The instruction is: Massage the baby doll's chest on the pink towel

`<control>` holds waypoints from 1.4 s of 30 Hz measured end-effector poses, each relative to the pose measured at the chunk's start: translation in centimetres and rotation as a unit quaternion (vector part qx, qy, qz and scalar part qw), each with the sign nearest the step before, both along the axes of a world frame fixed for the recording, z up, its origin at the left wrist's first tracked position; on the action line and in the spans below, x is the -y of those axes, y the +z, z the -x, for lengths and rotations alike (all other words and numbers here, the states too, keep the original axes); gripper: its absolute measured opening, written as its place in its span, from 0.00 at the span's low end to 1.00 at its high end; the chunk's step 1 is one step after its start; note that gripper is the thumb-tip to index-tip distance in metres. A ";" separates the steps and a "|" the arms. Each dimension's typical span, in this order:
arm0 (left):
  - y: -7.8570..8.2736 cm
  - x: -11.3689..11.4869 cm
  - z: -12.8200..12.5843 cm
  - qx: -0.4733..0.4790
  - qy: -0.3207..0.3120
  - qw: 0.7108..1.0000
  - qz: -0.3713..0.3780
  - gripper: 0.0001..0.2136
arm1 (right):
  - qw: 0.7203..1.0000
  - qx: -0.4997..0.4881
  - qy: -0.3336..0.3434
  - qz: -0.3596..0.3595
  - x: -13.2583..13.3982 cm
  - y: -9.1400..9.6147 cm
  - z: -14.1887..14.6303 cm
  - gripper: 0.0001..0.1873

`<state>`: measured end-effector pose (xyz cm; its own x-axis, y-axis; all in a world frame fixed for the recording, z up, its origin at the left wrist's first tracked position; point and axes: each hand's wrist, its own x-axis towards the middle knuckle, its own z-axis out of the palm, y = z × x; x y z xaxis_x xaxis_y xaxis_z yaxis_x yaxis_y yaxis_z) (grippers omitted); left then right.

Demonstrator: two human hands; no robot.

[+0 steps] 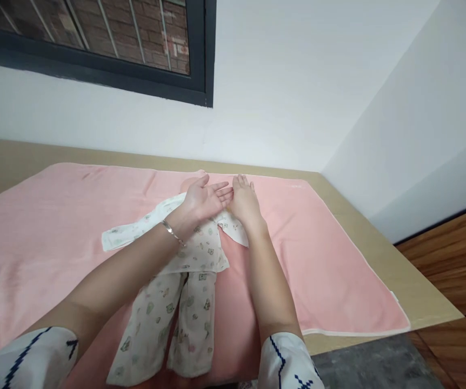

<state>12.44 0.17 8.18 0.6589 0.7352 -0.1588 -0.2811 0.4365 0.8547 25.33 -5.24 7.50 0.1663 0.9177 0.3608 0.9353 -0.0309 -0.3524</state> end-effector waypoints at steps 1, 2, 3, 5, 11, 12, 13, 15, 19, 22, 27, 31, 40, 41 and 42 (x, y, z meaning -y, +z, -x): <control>0.0 -0.1 -0.5 0.018 0.003 0.999 0.029 0.35 | 1.000 0.002 0.001 0.005 -0.1 -0.1 -0.1 0.39; -0.1 -0.2 -0.9 0.031 0.007 0.998 0.051 0.35 | 1.000 0.003 0.001 0.004 -0.2 -0.2 -0.2 0.39; -0.2 -0.3 -1.0 0.039 0.010 0.997 0.067 0.35 | 1.000 0.004 0.001 0.000 -0.2 -0.3 -0.3 0.38; -0.4 -0.2 -0.5 0.050 0.008 0.995 0.089 0.35 | 1.000 0.010 0.001 -0.007 -0.2 -0.3 -0.4 0.38; -0.3 1.7 4.7 0.068 0.013 0.985 0.161 0.29 | 0.996 0.082 -0.024 -0.001 0.0 -0.1 0.7 0.32; -0.3 2.1 5.8 0.063 0.011 0.984 0.165 0.28 | 0.995 0.093 -0.033 0.002 0.0 0.0 0.9 0.31; -0.3 2.4 6.8 0.055 0.010 0.985 0.163 0.28 | 0.994 0.101 -0.041 0.006 -0.1 0.2 1.1 0.30; -0.3 2.9 8.8 0.033 0.018 0.989 0.146 0.28 | 0.993 0.104 -0.060 0.020 -0.3 0.5 1.5 0.27; 0.2 3.2 11.6 -0.010 0.045 0.992 0.119 0.29 | 0.992 0.076 -0.092 0.039 -0.8 0.8 1.8 0.26; 1.0 3.3 13.0 -0.007 0.052 0.991 0.125 0.29 | 0.992 0.064 -0.108 0.031 -1.1 0.6 1.9 0.26; 2.4 3.7 14.6 0.014 0.057 0.994 0.091 0.27 | 0.990 0.072 -0.115 0.037 -0.9 0.2 2.0 0.25; 3.2 4.4 15.4 0.020 0.042 0.998 0.046 0.27 | 0.991 0.064 -0.112 0.028 -0.5 0.2 2.1 0.25; 4.2 5.5 16.1 0.061 0.046 0.994 0.075 0.26 | 0.994 0.027 -0.106 0.018 -0.2 -0.3 3.0 0.20; 4.2 5.6 16.1 0.059 0.050 0.994 0.079 0.25 | 0.994 0.014 -0.107 0.014 -0.1 -0.1 3.4 0.21; 4.2 5.6 16.1 0.056 0.055 0.993 0.085 0.25 | 0.994 0.003 -0.107 0.004 0.2 0.2 4.0 0.22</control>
<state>-3.62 -5.46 12.42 0.5971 0.7725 -0.2161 -0.4243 0.5328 0.7322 21.37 -5.44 7.70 0.3555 0.8647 0.3547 0.9091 -0.2317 -0.3462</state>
